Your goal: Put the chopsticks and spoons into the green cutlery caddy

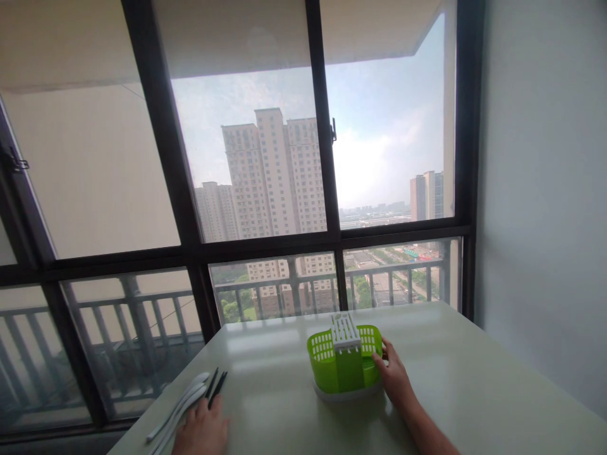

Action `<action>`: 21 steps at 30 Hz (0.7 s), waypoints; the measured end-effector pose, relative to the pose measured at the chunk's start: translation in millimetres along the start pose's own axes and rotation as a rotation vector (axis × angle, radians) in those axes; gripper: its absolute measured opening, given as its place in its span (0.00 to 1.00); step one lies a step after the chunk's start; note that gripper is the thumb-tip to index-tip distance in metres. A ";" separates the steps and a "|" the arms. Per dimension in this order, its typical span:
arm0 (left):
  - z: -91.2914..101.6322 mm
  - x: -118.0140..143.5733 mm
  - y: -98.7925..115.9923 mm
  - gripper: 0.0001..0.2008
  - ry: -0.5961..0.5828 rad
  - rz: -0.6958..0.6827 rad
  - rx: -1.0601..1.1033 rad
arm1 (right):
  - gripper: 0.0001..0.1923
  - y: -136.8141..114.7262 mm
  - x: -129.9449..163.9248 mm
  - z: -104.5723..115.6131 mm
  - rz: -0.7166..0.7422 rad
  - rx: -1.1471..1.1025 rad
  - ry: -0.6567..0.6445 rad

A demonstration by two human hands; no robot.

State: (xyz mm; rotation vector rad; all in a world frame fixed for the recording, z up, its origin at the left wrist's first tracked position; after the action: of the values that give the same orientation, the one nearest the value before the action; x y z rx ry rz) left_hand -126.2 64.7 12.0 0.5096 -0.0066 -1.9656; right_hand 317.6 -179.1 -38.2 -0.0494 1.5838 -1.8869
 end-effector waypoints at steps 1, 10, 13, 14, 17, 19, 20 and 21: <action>-4.7 1.8 13.9 0.23 -0.039 -0.073 0.026 | 0.36 -0.1 -0.1 0.2 -0.001 0.002 -0.001; -59.3 6.8 170.9 0.43 -0.351 -0.298 1.177 | 0.36 -12.4 3.2 0.7 0.009 -0.107 -0.088; -77.8 4.3 203.8 0.47 -0.399 -0.254 1.434 | 0.37 -12.4 4.8 0.2 -0.021 -0.124 -0.142; -83.2 4.0 209.2 0.48 -0.404 -0.220 1.494 | 0.37 -12.2 5.0 0.7 -0.025 -0.119 -0.147; -94.8 4.9 211.5 0.50 -0.390 -0.132 1.543 | 0.34 -13.6 4.5 4.3 -0.006 -0.078 -0.117; -96.8 5.9 207.9 0.52 -0.370 -0.140 1.515 | 0.32 -16.6 4.6 6.2 0.012 -0.053 -0.084; -96.4 6.3 206.1 0.54 -0.366 -0.152 1.503 | 0.32 -18.2 4.9 6.0 0.013 -0.052 -0.084; -95.4 6.4 204.6 0.56 -0.366 -0.159 1.495 | 0.32 -19.9 5.6 4.8 0.010 -0.062 -0.103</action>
State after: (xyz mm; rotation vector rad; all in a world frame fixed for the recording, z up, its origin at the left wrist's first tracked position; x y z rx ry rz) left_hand 82.5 -10.7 -30.0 1.0569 -1.7841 -1.8706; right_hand 306.2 -185.2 -21.4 -0.1634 1.5693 -1.7983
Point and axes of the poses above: each hand's wrist, its own x-axis away from the middle knuckle, its own z-axis out of the back of the hand, y = z × x, the point moved 4 cm from there along -x, towards the middle knuckle, and after that the axes turned 13 degrees about x, right-handed, at the moved point
